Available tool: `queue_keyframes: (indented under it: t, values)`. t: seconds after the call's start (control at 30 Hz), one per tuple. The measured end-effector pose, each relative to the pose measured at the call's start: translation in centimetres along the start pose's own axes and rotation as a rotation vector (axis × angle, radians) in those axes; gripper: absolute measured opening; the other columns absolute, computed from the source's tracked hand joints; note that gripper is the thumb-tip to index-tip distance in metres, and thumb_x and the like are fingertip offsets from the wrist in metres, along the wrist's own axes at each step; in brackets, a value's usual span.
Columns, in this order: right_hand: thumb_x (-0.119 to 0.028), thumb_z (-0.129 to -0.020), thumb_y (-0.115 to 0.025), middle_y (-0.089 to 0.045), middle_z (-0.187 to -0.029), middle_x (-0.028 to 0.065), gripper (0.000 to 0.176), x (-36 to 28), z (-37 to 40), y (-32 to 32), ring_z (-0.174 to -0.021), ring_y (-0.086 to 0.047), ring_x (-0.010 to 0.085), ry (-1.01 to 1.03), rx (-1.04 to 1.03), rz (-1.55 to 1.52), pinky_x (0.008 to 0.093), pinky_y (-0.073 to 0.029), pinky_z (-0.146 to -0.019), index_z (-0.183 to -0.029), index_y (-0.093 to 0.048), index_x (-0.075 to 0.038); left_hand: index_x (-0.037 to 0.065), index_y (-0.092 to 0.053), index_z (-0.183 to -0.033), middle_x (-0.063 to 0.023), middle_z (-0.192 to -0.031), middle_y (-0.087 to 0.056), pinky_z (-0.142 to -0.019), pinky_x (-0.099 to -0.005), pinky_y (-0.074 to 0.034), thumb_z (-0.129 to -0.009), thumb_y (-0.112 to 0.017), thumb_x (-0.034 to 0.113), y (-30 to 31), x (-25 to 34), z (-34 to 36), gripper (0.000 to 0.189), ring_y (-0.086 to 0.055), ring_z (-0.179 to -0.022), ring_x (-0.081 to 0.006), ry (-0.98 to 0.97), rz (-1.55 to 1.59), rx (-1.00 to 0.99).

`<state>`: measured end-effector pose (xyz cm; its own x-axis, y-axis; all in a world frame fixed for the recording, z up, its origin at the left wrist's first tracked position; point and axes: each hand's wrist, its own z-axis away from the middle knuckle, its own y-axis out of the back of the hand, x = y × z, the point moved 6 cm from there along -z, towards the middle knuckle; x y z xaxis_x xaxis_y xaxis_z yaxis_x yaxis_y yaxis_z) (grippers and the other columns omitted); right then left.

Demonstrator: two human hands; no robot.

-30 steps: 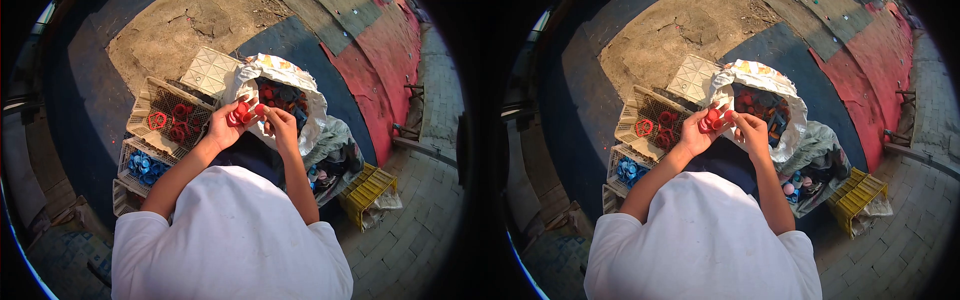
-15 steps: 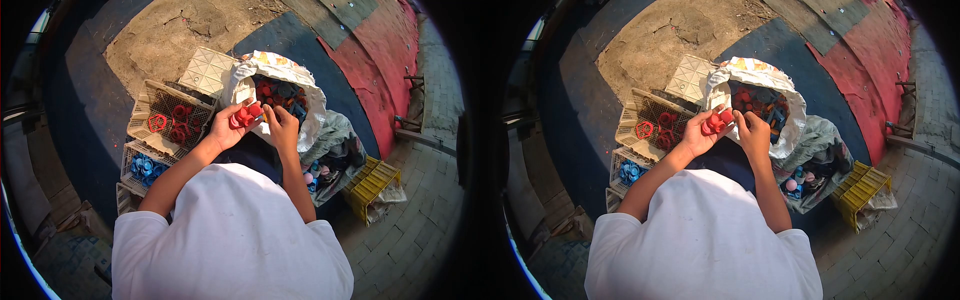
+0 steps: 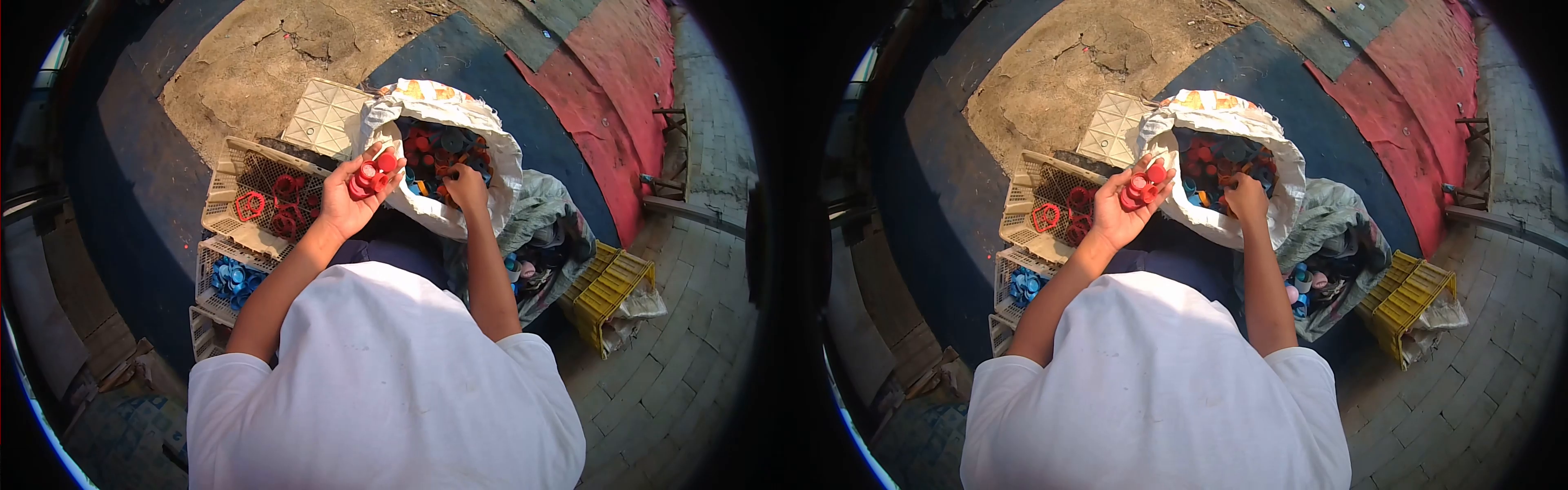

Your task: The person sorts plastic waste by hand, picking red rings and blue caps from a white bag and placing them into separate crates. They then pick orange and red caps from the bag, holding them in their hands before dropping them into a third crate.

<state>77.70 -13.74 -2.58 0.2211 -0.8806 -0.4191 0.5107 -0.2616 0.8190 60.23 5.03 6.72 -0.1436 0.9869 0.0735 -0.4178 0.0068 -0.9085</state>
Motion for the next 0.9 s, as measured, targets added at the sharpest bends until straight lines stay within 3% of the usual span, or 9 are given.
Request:
queue_keyframes:
  t: [0.27,0.37,0.57,0.67,0.9]
  values:
    - [-0.035,-0.074,-0.080,-0.076,-0.105,0.0101,0.033,2.2,-0.2,-0.7,-0.104,-0.070,0.0331,-0.172,-0.063,0.047,0.0439,-0.055,-0.092,-0.104,-0.079,-0.020,0.001,-0.051,-0.139,-0.0168,-0.145,-0.051,-0.116,-0.0504,-0.043,-0.097,-0.054,0.020,0.3,0.3,0.1,0.046,-0.043,-0.142,-0.0395,-0.026,0.001,0.007]
    - [-0.037,-0.076,-0.079,-0.076,-0.106,0.0094,0.033,2.4,0.1,-0.6,-0.104,-0.070,0.0336,-0.170,-0.035,0.074,0.0447,-0.054,-0.092,-0.104,-0.079,-0.021,0.000,-0.050,-0.138,-0.0204,-0.142,-0.052,-0.114,-0.0485,-0.045,-0.096,-0.056,0.020,0.1,0.4,0.2,0.047,-0.049,-0.136,-0.0391,-0.046,-0.006,0.022]
    - [-0.029,-0.085,-0.070,-0.076,-0.090,0.0149,0.018,-0.5,1.2,0.1,-0.085,-0.074,0.0367,0.004,0.219,0.079,0.0465,-0.059,-0.077,-0.097,-0.078,-0.018,-0.001,-0.051,-0.138,-0.0195,-0.142,-0.053,-0.115,-0.0483,-0.044,-0.096,-0.057,0.019,0.1,-0.3,-0.1,0.047,-0.048,-0.136,-0.0395,-0.034,-0.009,0.037]
    - [-0.025,-0.088,-0.068,-0.074,-0.083,0.0154,0.015,0.4,0.1,-1.6,-0.078,-0.073,0.0382,0.092,0.227,0.149,0.0461,-0.060,-0.071,-0.092,-0.078,-0.016,-0.001,-0.051,-0.139,-0.0187,-0.142,-0.053,-0.114,-0.0480,-0.044,-0.096,-0.057,0.019,0.2,-1.1,-0.3,0.048,-0.049,-0.136,-0.0399,0.008,0.008,0.035]
    - [-0.016,-0.087,-0.065,-0.075,-0.092,0.0199,0.016,-0.4,-2.3,-2.1,-0.089,-0.074,0.0369,0.035,0.056,0.300,0.0463,-0.060,-0.078,-0.093,-0.078,-0.006,0.001,-0.050,-0.140,-0.0183,-0.144,-0.052,-0.116,-0.0492,-0.042,-0.096,-0.055,0.020,-0.3,-1.7,-0.5,0.048,-0.045,-0.139,-0.0404,0.041,-0.020,0.013]
